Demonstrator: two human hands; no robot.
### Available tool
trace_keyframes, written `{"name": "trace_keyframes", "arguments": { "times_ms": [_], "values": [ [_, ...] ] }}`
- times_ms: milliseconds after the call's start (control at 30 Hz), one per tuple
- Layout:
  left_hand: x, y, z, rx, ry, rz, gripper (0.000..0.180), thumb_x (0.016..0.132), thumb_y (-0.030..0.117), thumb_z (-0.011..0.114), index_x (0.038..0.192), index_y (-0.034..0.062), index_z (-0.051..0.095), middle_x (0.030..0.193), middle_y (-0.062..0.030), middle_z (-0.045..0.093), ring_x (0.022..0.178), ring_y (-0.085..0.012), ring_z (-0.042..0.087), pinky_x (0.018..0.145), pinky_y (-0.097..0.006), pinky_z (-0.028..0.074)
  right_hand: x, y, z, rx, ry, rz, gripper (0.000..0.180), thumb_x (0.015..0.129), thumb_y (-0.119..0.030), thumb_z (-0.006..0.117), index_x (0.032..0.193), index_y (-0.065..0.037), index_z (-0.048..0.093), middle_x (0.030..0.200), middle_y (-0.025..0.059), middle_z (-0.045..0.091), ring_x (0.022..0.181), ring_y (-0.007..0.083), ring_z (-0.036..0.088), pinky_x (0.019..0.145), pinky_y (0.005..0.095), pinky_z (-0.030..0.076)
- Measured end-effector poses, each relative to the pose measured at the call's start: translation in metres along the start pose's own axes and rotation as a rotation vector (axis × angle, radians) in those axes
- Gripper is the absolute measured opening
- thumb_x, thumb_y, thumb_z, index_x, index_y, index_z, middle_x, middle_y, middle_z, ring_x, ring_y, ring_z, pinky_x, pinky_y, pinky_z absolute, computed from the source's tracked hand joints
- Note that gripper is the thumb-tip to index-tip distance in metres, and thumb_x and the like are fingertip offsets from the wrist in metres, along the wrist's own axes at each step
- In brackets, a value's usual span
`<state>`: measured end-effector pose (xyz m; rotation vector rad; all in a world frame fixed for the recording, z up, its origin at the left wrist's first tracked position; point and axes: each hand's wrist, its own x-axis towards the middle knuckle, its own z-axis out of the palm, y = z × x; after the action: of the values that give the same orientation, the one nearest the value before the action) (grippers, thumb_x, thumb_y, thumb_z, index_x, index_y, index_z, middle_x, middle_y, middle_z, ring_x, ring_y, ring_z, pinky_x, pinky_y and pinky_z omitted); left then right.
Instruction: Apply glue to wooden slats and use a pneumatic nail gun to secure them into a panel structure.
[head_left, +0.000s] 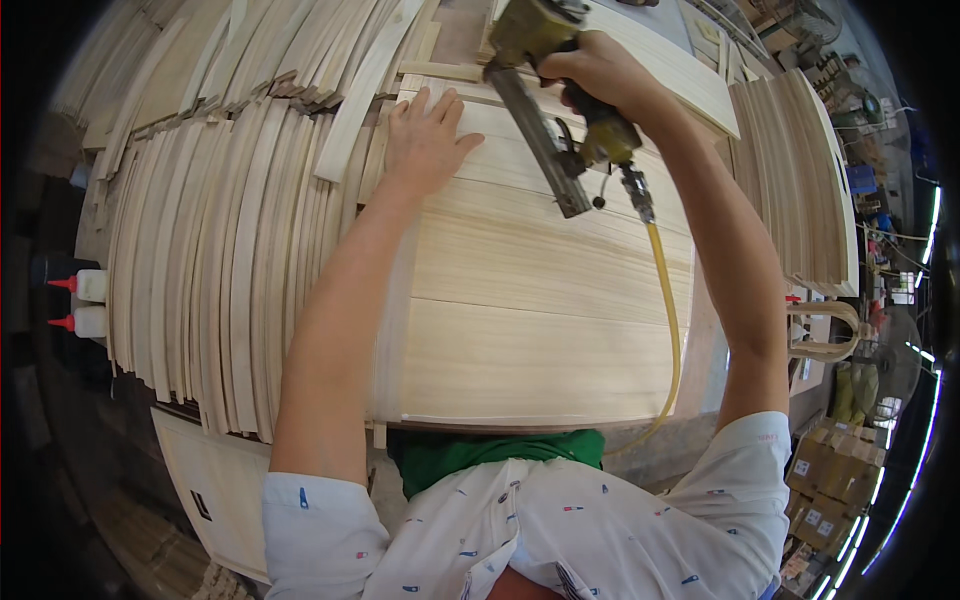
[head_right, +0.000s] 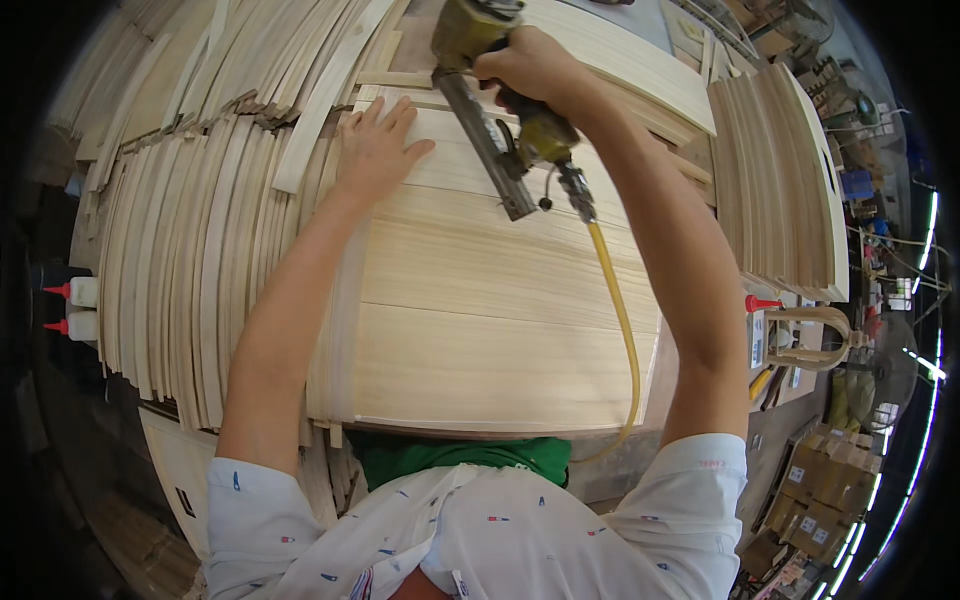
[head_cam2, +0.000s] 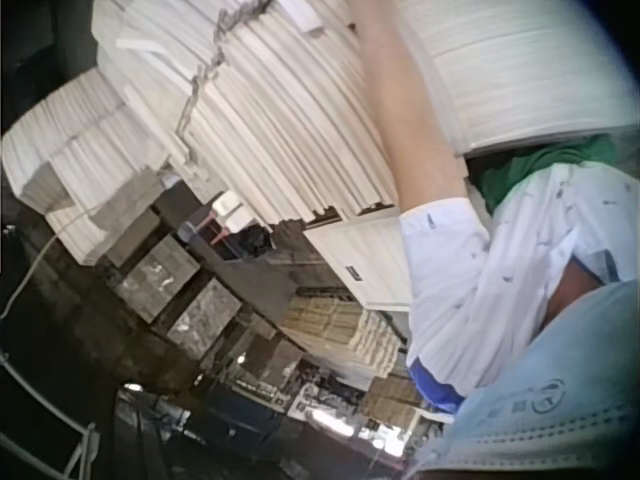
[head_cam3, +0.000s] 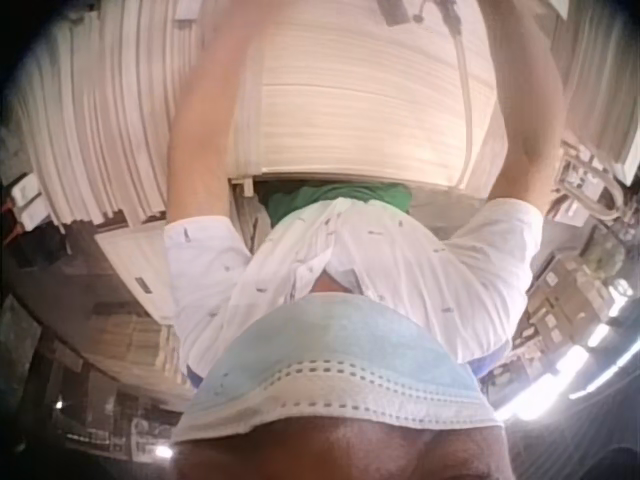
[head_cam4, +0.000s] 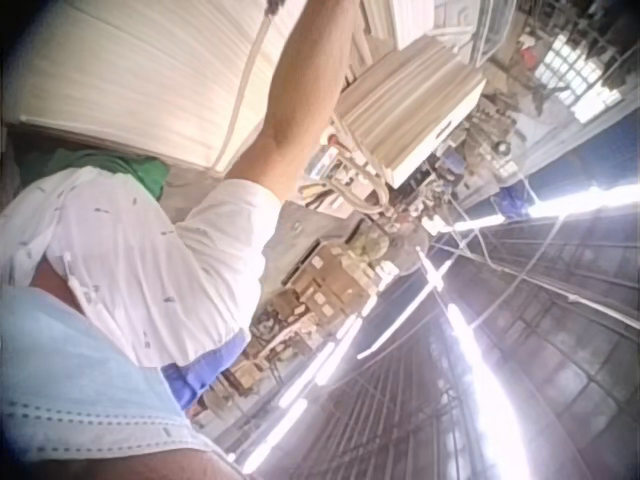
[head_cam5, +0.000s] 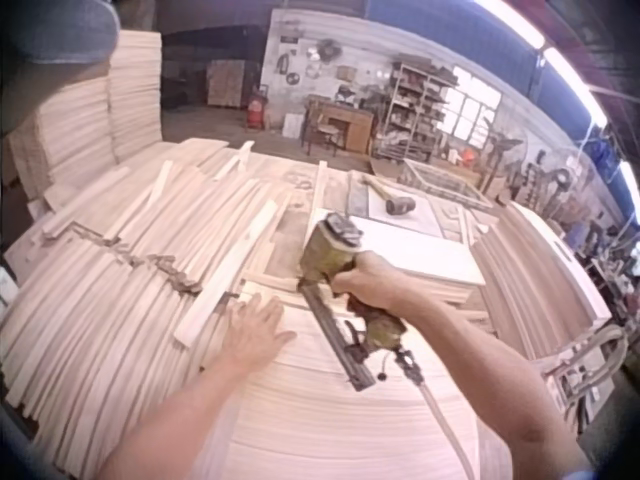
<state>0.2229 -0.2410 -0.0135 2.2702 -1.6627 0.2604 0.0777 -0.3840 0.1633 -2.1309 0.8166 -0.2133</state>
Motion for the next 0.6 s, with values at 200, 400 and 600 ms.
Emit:
{"name": "trace_keyframes", "arguments": {
  "times_ms": [200,400,600],
  "values": [
    [-0.001,0.001,0.0,0.038,-0.003,-0.014,0.062,0.093,0.054,0.048,0.136,0.0084,0.05,0.149,-0.0035,0.042,0.139,-0.0282,0.033,0.11,-0.05,0.021,0.026,-0.003,0.025,0.046,-0.066,0.041,0.024,0.076,-0.017,0.067,0.083,0.006,0.065,0.073,0.0089,0.064,0.055,0.014,0.06,0.05,0.0277,0.05],
    [0.005,0.006,-0.001,0.055,-0.015,-0.01,0.062,0.094,0.054,0.046,0.137,0.0085,0.049,0.149,-0.003,0.042,0.139,-0.0282,0.034,0.109,-0.049,0.021,0.031,0.004,0.03,0.041,-0.087,0.014,0.026,0.075,-0.018,0.066,0.082,0.006,0.065,0.073,0.009,0.064,0.057,0.0145,0.061,0.052,0.0285,0.052],
    [0.0,0.0,0.001,0.057,-0.008,-0.022,0.059,0.094,0.052,0.049,0.136,0.01,0.05,0.148,-0.003,0.043,0.139,-0.0283,0.034,0.11,-0.049,0.021,0.008,0.019,0.01,-0.052,-0.013,0.038,0.026,0.075,-0.019,0.065,0.082,0.007,0.064,0.073,0.009,0.064,0.058,0.0149,0.061,0.054,0.0285,0.053]
  ]
}}
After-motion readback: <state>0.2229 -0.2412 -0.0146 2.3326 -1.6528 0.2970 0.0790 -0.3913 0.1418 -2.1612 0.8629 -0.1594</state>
